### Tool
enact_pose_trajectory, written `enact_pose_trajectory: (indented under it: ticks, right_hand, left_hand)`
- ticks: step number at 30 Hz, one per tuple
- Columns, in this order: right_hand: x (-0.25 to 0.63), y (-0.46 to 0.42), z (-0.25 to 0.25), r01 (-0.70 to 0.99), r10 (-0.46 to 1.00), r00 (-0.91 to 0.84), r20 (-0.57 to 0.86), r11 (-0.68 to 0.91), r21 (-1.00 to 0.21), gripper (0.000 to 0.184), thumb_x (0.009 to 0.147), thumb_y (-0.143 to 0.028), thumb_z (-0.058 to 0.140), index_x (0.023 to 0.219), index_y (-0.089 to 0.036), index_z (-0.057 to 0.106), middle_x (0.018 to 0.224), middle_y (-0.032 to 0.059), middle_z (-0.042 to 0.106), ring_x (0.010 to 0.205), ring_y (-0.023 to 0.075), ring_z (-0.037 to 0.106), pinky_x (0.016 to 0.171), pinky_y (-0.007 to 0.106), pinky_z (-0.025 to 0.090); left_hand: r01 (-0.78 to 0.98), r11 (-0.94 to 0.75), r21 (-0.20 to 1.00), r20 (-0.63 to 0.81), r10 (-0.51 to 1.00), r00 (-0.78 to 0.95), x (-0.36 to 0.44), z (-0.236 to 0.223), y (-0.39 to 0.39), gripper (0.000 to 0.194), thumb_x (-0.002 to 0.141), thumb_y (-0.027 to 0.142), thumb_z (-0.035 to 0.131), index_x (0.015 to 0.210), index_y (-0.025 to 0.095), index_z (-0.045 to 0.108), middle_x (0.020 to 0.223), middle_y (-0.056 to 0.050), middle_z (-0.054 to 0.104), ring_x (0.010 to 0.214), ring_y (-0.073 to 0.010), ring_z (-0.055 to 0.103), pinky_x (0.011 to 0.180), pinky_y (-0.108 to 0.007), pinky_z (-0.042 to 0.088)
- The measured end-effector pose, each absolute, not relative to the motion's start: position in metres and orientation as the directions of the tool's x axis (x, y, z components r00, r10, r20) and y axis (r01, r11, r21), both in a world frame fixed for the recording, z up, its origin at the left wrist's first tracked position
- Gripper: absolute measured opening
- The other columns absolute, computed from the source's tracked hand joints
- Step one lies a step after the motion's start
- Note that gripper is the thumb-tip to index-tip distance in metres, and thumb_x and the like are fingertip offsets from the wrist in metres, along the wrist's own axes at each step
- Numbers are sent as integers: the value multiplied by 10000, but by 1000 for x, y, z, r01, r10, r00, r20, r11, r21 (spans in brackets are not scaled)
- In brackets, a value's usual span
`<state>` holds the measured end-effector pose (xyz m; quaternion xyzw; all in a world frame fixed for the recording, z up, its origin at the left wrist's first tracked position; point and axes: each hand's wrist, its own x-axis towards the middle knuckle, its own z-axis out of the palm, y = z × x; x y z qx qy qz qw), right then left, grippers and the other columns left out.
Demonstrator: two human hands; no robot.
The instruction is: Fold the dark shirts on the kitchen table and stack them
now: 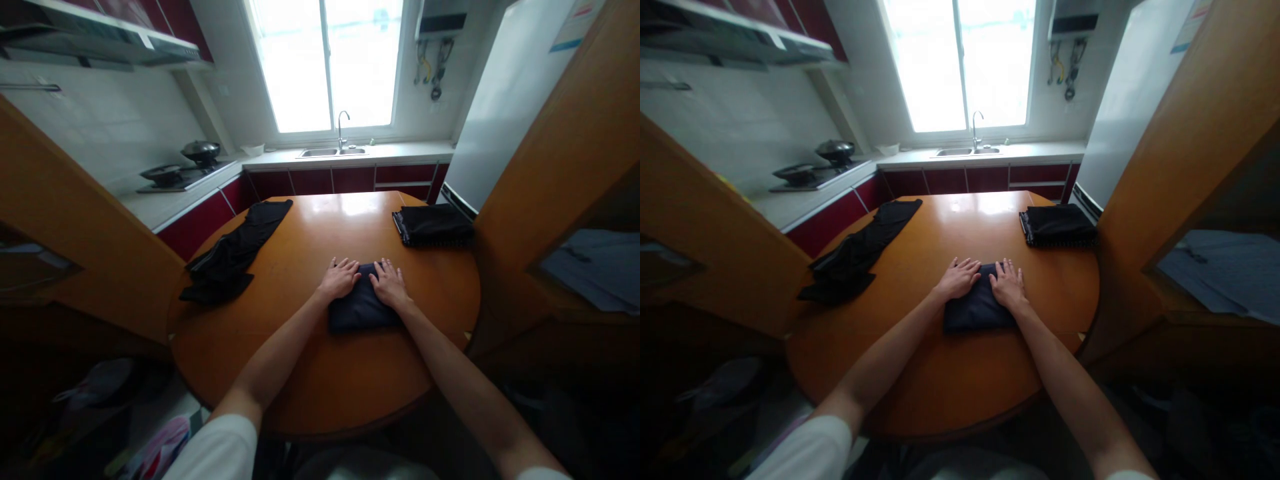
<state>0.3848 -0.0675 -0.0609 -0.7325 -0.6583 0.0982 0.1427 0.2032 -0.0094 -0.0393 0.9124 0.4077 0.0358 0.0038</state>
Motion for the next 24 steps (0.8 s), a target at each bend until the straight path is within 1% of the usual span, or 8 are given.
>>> enact_pose_trajectory:
  ticks: [4,7,13,15,19,20,22,24]
  right_hand:
    - [369,-85,-44,954,980,78,180,-21,-298,539,1030,-344,331,1488,-93,465,1632,174,292,1533,274,176,1219,544,71]
    - [336,-117,-38,951,967,-23,255,100,-292,543,1030,-323,328,1498,-76,451,1616,169,330,1531,267,187,1230,513,59]
    - [265,-199,-46,868,953,-218,208,287,-406,804,996,-551,429,1545,25,312,1623,236,252,1534,320,173,1247,501,84]
    - [256,-214,-42,826,937,-274,216,344,-446,854,972,-587,470,1534,39,325,1617,252,256,1529,328,191,1248,486,125]
    - [275,-206,-21,763,938,-240,249,341,-549,471,1041,-386,368,1356,-146,622,1420,135,601,1378,238,487,1206,418,269]
    - [286,-197,-17,767,943,-202,265,321,-556,438,1045,-330,341,1308,-184,659,1366,106,648,1343,216,522,1198,405,282]
    - [313,-176,-15,822,956,-91,278,230,-520,447,1034,-291,344,1369,-178,617,1440,115,588,1404,215,452,1204,407,258]
    - [342,-157,-22,906,980,20,199,67,-418,550,1023,-373,393,1524,-151,437,1611,143,351,1517,261,247,1227,481,159]
  left_hand:
    - [733,-678,59,53,735,676,199,-36,-3,506,1057,447,265,1500,294,458,1547,-36,478,1460,-264,385,1225,-565,168]
    - [717,-695,56,36,719,694,199,-35,-4,497,1056,407,266,1505,296,448,1550,-36,473,1452,-250,399,1227,-556,165]
    - [709,-702,67,1,710,704,195,-32,1,503,1054,380,244,1501,285,452,1550,-25,472,1446,-222,410,1228,-526,188]
    - [702,-707,83,8,705,709,194,-32,4,501,1052,390,251,1494,287,463,1545,-26,479,1442,-218,416,1229,-516,189]
    - [694,-708,134,55,704,708,193,-33,6,470,1041,380,296,1451,312,515,1505,-30,531,1400,-211,473,1223,-501,205]
    - [693,-707,142,64,706,706,193,-33,6,463,1039,373,303,1440,314,526,1497,-31,541,1389,-210,485,1220,-500,214]
    - [692,-706,150,74,706,705,193,-33,5,454,1034,368,316,1425,313,540,1491,-33,547,1381,-211,494,1213,-498,228]
    - [690,-706,160,84,706,703,193,-33,4,446,1031,373,331,1413,315,552,1488,-31,550,1382,-211,493,1211,-489,230]
